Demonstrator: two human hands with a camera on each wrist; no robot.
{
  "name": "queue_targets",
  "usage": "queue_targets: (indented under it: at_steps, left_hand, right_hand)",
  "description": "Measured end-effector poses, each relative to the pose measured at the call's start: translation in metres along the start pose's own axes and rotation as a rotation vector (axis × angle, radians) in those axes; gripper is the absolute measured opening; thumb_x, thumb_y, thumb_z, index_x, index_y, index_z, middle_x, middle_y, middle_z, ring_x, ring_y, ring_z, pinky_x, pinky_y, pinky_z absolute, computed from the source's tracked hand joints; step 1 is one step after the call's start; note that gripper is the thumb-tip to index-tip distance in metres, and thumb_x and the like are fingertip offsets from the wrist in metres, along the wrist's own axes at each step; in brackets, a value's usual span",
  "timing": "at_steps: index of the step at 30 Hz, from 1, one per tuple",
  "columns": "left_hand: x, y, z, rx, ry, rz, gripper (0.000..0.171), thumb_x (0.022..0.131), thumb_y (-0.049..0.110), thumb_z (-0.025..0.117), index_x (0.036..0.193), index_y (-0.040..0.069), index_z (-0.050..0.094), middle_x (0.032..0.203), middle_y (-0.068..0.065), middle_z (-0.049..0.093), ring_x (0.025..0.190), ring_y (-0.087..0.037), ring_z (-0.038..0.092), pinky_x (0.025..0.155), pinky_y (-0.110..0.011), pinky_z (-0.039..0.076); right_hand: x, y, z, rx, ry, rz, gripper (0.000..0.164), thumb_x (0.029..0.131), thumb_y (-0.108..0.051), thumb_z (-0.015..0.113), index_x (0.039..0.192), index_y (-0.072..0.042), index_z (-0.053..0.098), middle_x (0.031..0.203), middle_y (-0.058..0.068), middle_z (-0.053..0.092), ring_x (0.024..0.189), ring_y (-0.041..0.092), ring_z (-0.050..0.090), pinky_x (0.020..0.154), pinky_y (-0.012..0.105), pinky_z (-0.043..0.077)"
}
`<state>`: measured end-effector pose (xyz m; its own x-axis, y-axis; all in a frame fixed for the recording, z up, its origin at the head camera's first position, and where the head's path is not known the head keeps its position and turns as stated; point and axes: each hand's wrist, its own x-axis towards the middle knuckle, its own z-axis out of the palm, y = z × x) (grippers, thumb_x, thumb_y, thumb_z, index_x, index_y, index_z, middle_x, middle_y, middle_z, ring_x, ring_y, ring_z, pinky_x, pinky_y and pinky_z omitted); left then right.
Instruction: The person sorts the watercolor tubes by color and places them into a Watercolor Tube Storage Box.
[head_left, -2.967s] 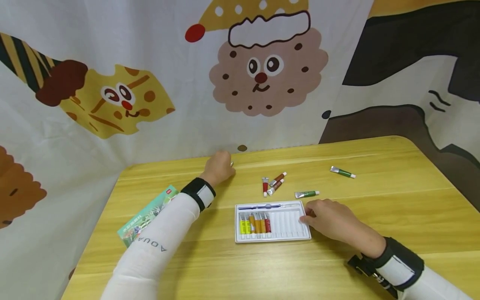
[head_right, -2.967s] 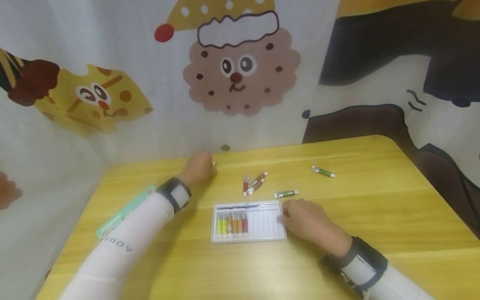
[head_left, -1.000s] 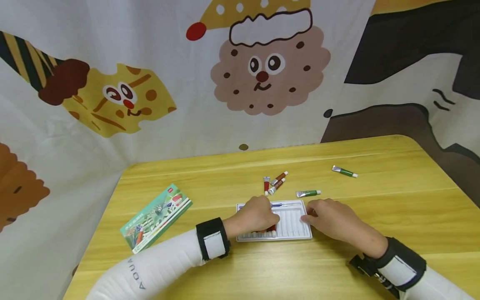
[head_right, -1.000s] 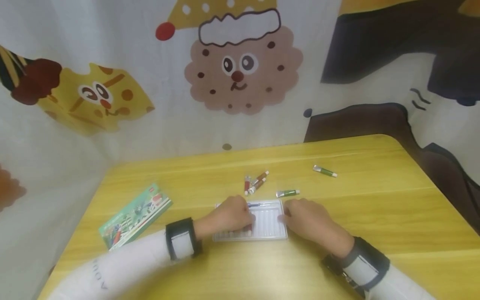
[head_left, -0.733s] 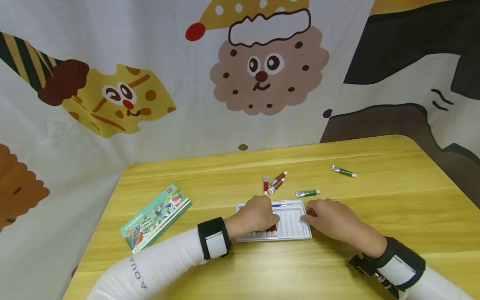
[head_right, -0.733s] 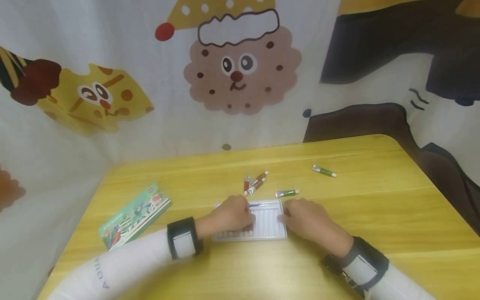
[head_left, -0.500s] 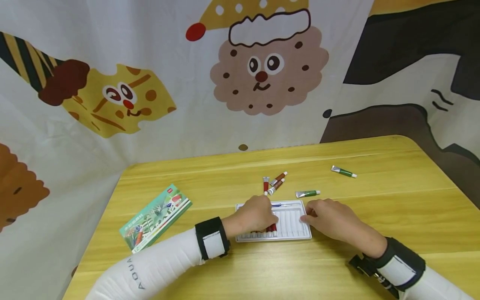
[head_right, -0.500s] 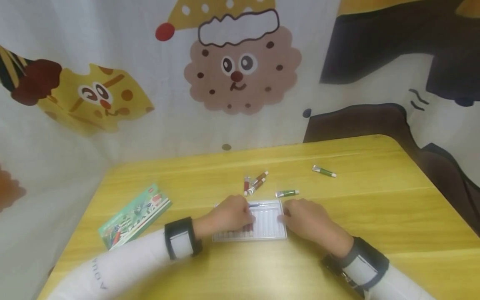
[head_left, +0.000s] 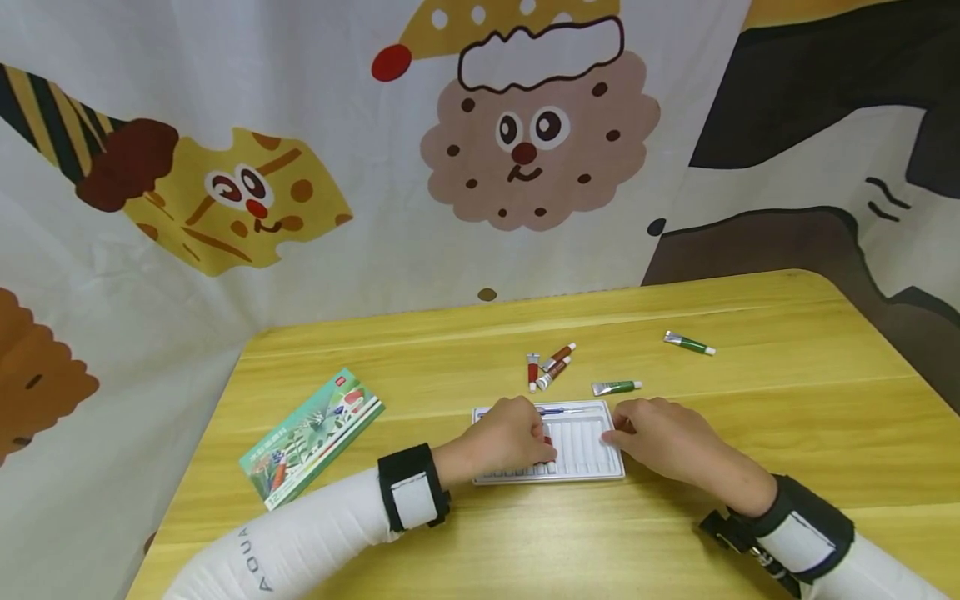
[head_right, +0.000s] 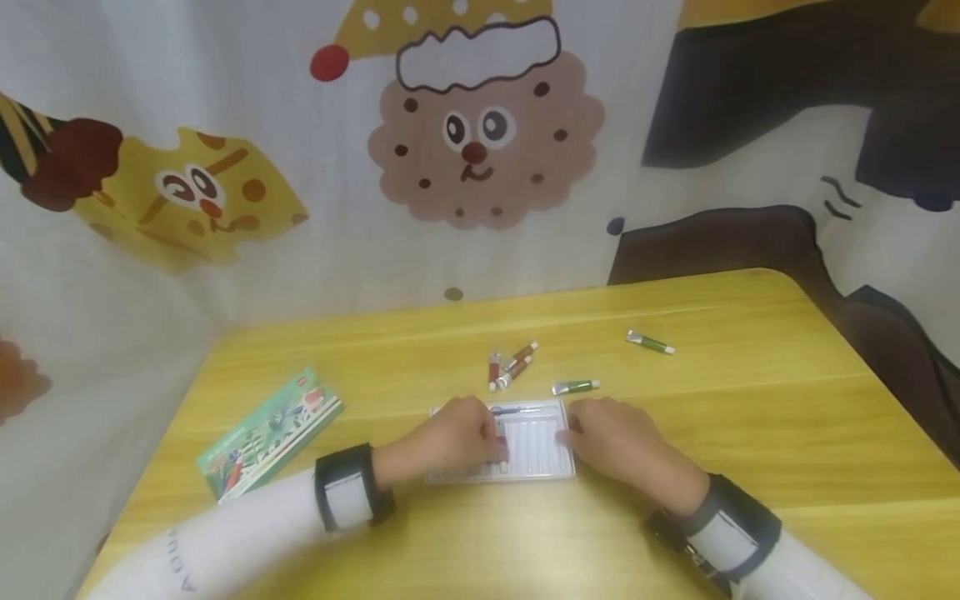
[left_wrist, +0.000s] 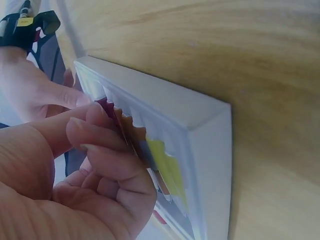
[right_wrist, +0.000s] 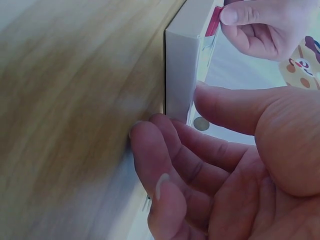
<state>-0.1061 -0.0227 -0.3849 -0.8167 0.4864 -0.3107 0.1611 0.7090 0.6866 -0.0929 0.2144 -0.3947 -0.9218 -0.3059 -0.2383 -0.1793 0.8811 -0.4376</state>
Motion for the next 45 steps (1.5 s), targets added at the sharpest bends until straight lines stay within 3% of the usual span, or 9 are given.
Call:
queue_targets:
  at_steps: [10,24,35,40,45]
  left_hand:
    - [0.003,0.004,0.0,0.012,-0.022,0.001,0.043,0.09,0.011,0.083,0.054,0.009,0.059,0.046,0.008,0.043,0.045,-0.007,0.04,0.047,-0.02,0.031]
    - [0.008,0.005,-0.002,0.032,-0.008,-0.034,0.036,0.084,0.01,0.088,0.06,0.009,0.062,0.054,0.002,0.056,0.049,-0.009,0.049,0.049,-0.022,0.039]
    - [0.011,0.003,-0.002,-0.003,-0.003,-0.074,0.039,0.083,0.011,0.09,0.058,0.008,0.06,0.05,0.0,0.056,0.044,-0.009,0.049,0.044,-0.021,0.036]
    - [0.012,0.0,-0.002,-0.036,-0.006,-0.07,0.038,0.083,0.009,0.089,0.058,0.007,0.061,0.052,-0.004,0.062,0.042,-0.011,0.052,0.042,-0.021,0.037]
    - [0.009,-0.004,-0.003,-0.036,-0.008,-0.044,0.037,0.086,0.012,0.088,0.059,0.005,0.064,0.051,-0.003,0.06,0.042,-0.011,0.051,0.044,-0.022,0.038]
  right_hand:
    - [0.0,0.002,0.002,0.016,0.002,-0.005,0.017,0.098,-0.026,0.075,0.088,-0.014,0.067,0.078,-0.004,0.062,0.064,0.015,0.05,0.058,0.033,0.037]
    - [0.001,0.003,0.003,0.016,0.0,0.002,0.017,0.098,-0.026,0.075,0.089,-0.014,0.068,0.077,-0.003,0.059,0.064,0.016,0.049,0.058,0.033,0.036]
    - [-0.001,0.002,0.002,0.013,0.001,0.004,0.017,0.098,-0.026,0.075,0.088,-0.014,0.067,0.074,-0.003,0.057,0.063,0.016,0.049,0.058,0.033,0.035]
    - [-0.001,0.001,0.002,0.019,0.001,0.003,0.017,0.098,-0.025,0.075,0.089,-0.013,0.067,0.074,-0.002,0.057,0.063,0.016,0.049,0.058,0.033,0.035]
    - [0.0,0.001,0.002,0.015,0.004,0.001,0.016,0.098,-0.025,0.075,0.09,-0.013,0.068,0.075,-0.003,0.058,0.063,0.016,0.049,0.058,0.033,0.035]
